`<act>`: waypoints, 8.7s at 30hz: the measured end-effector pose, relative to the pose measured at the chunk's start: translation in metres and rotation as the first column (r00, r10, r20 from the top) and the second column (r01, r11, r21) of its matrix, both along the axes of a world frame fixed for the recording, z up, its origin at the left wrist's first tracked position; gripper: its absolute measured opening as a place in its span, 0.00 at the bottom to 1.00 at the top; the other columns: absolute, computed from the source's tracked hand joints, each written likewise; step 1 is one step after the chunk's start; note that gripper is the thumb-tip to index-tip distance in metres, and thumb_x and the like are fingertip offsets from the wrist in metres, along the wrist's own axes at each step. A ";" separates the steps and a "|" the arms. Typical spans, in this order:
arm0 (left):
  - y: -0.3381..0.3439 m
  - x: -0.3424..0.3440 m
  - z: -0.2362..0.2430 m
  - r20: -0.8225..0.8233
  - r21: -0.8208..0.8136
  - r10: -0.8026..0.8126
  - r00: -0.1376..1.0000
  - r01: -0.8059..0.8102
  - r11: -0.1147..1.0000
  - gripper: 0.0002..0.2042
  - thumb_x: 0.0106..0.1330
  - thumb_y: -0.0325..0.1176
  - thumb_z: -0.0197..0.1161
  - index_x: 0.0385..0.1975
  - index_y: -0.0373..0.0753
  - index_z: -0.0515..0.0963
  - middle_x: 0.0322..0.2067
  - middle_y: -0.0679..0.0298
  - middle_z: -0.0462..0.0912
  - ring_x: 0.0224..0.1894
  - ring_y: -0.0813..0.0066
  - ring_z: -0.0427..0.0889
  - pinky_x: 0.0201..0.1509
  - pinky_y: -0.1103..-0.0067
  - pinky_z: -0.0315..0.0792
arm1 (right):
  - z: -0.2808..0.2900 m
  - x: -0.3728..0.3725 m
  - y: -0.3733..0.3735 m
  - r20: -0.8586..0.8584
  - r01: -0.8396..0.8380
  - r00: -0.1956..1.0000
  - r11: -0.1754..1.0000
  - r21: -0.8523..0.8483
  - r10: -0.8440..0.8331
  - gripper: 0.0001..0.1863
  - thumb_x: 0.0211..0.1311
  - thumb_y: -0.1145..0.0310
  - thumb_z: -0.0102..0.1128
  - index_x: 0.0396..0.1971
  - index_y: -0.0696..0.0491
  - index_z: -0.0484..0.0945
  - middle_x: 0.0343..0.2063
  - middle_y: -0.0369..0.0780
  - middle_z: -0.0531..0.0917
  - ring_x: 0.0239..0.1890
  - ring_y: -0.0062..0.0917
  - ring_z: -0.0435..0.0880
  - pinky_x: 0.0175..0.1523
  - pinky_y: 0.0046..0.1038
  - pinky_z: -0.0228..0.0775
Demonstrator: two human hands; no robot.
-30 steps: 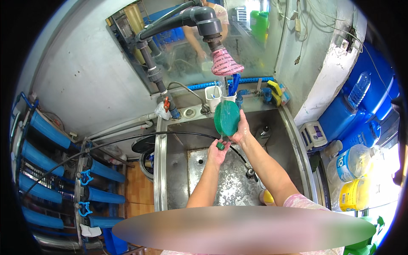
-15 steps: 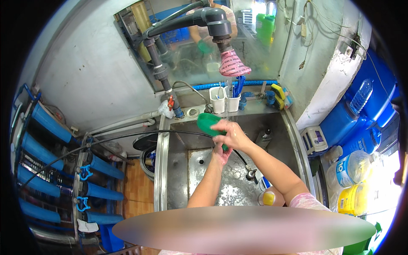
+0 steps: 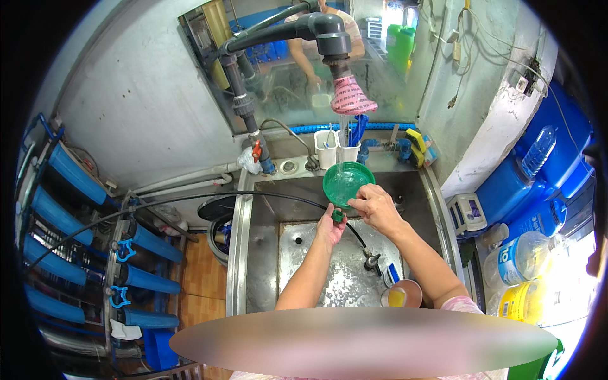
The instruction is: The person washes a green plastic container and its lid in a stainless steel sink using a sponge and running water. They scrub the lid and container, rinse them, and place the lid back on the container. The person also briefly opens a large blue barrel and returns to the sink to continue washing the container.
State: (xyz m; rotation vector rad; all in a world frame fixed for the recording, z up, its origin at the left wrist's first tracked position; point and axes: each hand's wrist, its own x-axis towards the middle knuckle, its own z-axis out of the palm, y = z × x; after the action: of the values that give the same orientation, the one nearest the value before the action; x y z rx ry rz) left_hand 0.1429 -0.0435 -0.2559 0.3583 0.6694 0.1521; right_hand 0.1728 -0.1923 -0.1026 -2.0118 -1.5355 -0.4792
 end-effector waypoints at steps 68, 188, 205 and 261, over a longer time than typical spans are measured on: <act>0.057 -0.001 0.096 0.036 0.841 -0.481 0.876 0.234 0.488 0.16 0.49 0.29 0.73 0.38 0.35 0.79 0.34 0.65 0.83 0.37 0.78 0.79 0.45 0.80 0.71 | -0.028 0.057 0.058 -0.974 0.387 0.225 0.921 0.050 -0.041 0.18 0.63 0.55 0.53 0.39 0.56 0.74 0.38 0.46 0.83 0.38 0.32 0.84 0.41 0.36 0.73; 0.079 0.003 0.088 0.446 0.295 -0.105 0.889 -0.035 0.955 0.34 0.45 0.15 0.46 0.60 0.36 0.63 0.51 0.54 0.73 0.53 0.58 0.74 0.58 0.67 0.71 | -0.031 0.039 0.030 0.304 0.023 0.952 0.998 0.059 -0.040 0.20 0.37 0.73 0.66 0.35 0.42 0.73 0.50 0.39 0.74 0.58 0.35 0.70 0.65 0.56 0.47; 0.121 0.023 0.082 0.231 0.291 -0.408 0.883 0.338 0.895 0.28 0.67 0.58 0.48 0.50 0.37 0.73 0.47 0.54 0.80 0.48 0.61 0.80 0.50 0.66 0.74 | -0.021 0.027 0.052 0.044 -0.078 0.996 0.990 0.122 0.073 0.17 0.39 0.79 0.63 0.34 0.57 0.72 0.49 0.47 0.76 0.50 0.43 0.77 0.58 0.41 0.68; 0.029 0.123 0.061 0.091 0.982 -0.194 0.977 -0.056 0.180 0.14 0.56 0.30 0.65 0.41 0.35 0.73 0.34 0.60 0.77 0.31 0.77 0.76 0.36 0.76 0.73 | -0.300 -0.035 -0.093 -0.926 0.617 0.004 0.730 -0.294 -0.377 0.18 0.53 0.68 0.62 0.45 0.56 0.75 0.38 0.48 0.82 0.43 0.37 0.81 0.49 0.33 0.71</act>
State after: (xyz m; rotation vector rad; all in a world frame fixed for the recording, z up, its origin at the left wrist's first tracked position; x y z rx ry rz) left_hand 0.2660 -0.0145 -0.1946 1.6769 0.2357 0.5502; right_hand 0.1376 -0.2850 -0.4023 -1.9139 0.1216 0.4190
